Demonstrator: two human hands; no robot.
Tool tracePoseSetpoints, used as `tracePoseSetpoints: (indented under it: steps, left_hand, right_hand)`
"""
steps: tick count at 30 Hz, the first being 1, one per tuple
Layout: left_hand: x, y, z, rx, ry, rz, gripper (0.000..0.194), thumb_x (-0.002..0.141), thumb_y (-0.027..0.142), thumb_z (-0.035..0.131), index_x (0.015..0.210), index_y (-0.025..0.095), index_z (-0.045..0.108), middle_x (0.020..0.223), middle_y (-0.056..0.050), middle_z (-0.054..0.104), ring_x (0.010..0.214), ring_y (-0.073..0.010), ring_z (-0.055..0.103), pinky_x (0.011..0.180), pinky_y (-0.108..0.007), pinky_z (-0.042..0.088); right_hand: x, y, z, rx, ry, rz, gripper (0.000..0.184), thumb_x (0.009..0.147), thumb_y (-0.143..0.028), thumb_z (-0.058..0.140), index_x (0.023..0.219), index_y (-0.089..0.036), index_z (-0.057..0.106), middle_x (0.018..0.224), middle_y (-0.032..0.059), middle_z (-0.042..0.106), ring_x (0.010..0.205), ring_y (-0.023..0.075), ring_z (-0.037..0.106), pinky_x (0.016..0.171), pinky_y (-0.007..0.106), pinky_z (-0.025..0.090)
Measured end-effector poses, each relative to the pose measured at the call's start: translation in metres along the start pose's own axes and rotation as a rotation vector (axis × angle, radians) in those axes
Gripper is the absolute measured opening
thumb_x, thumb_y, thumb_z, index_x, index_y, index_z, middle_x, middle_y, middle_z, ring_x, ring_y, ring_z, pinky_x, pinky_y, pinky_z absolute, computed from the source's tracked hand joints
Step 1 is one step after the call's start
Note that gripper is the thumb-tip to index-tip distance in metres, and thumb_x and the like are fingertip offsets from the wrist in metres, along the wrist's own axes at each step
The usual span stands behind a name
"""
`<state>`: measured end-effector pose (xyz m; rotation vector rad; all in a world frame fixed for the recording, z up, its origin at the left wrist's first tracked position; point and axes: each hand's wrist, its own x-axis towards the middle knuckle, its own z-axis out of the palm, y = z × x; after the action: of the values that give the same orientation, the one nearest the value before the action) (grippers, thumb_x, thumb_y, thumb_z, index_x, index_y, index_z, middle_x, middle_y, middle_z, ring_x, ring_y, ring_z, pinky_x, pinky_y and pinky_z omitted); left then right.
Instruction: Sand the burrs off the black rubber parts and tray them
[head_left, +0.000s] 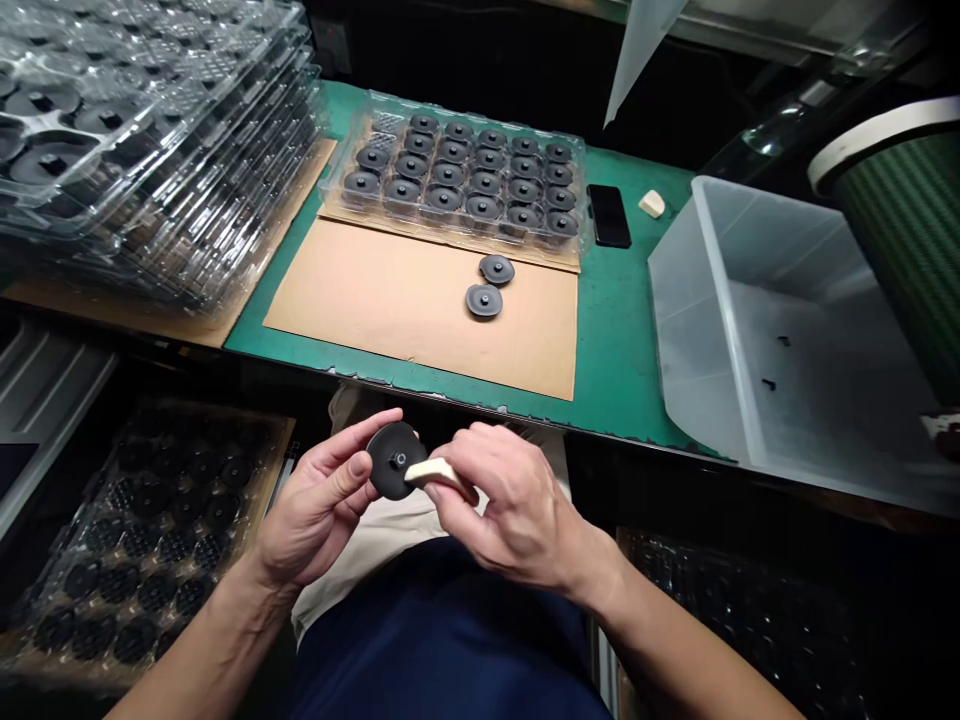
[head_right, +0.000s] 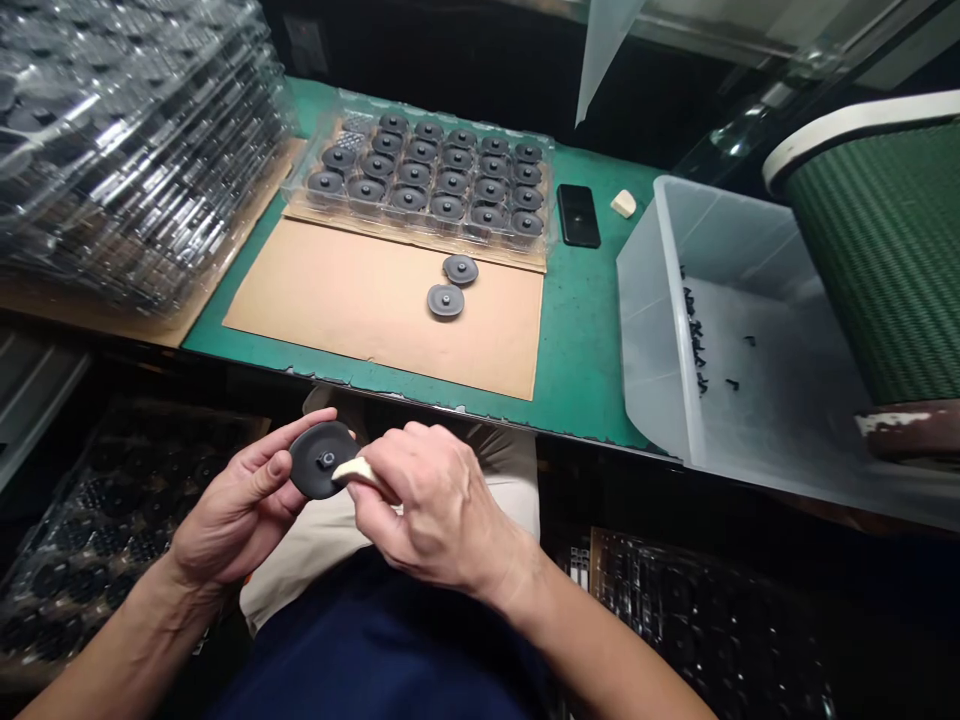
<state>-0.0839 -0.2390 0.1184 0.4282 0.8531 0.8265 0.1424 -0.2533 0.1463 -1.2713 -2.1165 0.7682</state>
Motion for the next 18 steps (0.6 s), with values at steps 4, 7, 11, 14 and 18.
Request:
tracePoseSetpoints:
  steps: [4, 7, 11, 14, 18]
  left_hand:
    - [-0.001, -0.002, -0.002, 0.002, -0.012, -0.060, 0.044, 0.091, 0.029, 0.077, 0.134, 0.021, 0.071, 0.123, -0.012, 0.076, 0.106, -0.0192, 0.073, 0.092, -0.023, 0.059]
    - [-0.002, -0.004, -0.006, 0.024, -0.043, -0.125, 0.045, 0.091, 0.033, 0.078, 0.134, 0.020, 0.071, 0.126, -0.013, 0.075, 0.105, -0.0192, 0.072, 0.092, -0.023, 0.058]
    - [-0.002, -0.008, -0.009, 0.067, -0.082, -0.195, 0.046, 0.092, 0.040, 0.076, 0.132, 0.017, 0.073, 0.127, -0.015, 0.074, 0.109, -0.0206, 0.070, 0.095, -0.024, 0.056]
    - [-0.001, -0.010, -0.008, 0.071, -0.152, -0.232, 0.045, 0.094, 0.043, 0.072, 0.129, 0.015, 0.074, 0.124, -0.014, 0.075, 0.110, -0.0207, 0.068, 0.097, -0.025, 0.053]
    - [-0.001, -0.015, -0.009, 0.040, -0.184, -0.278, 0.036, 0.096, 0.040, 0.070, 0.121, 0.014, 0.078, 0.111, -0.012, 0.077, 0.098, -0.0164, 0.067, 0.091, -0.023, 0.052]
  right_hand:
    - [0.000, 0.002, -0.001, -0.173, 0.013, 0.012, 0.023, 0.107, -0.025, 0.049, 0.087, -0.018, 0.058, 0.083, 0.0030, 0.053, 0.076, 0.0206, 0.042, 0.075, 0.036, 0.030]
    - [-0.002, 0.004, -0.003, -0.212, -0.039, -0.039, 0.023, 0.109, -0.026, 0.047, 0.097, -0.016, 0.063, 0.087, 0.0048, 0.054, 0.079, 0.0224, 0.043, 0.078, 0.038, 0.032]
    - [-0.006, 0.005, -0.004, -0.222, -0.087, -0.099, 0.023, 0.108, -0.023, 0.044, 0.106, -0.014, 0.065, 0.090, 0.0061, 0.054, 0.083, 0.0241, 0.044, 0.083, 0.041, 0.035]
    - [-0.009, 0.004, -0.004, -0.226, -0.121, -0.131, 0.024, 0.107, -0.022, 0.044, 0.113, -0.013, 0.065, 0.095, 0.0071, 0.055, 0.087, 0.0253, 0.045, 0.086, 0.043, 0.037]
    - [-0.009, 0.001, -0.005, -0.212, -0.135, -0.168, 0.025, 0.108, -0.021, 0.043, 0.110, -0.012, 0.066, 0.096, 0.0081, 0.055, 0.088, 0.0257, 0.046, 0.086, 0.043, 0.039]
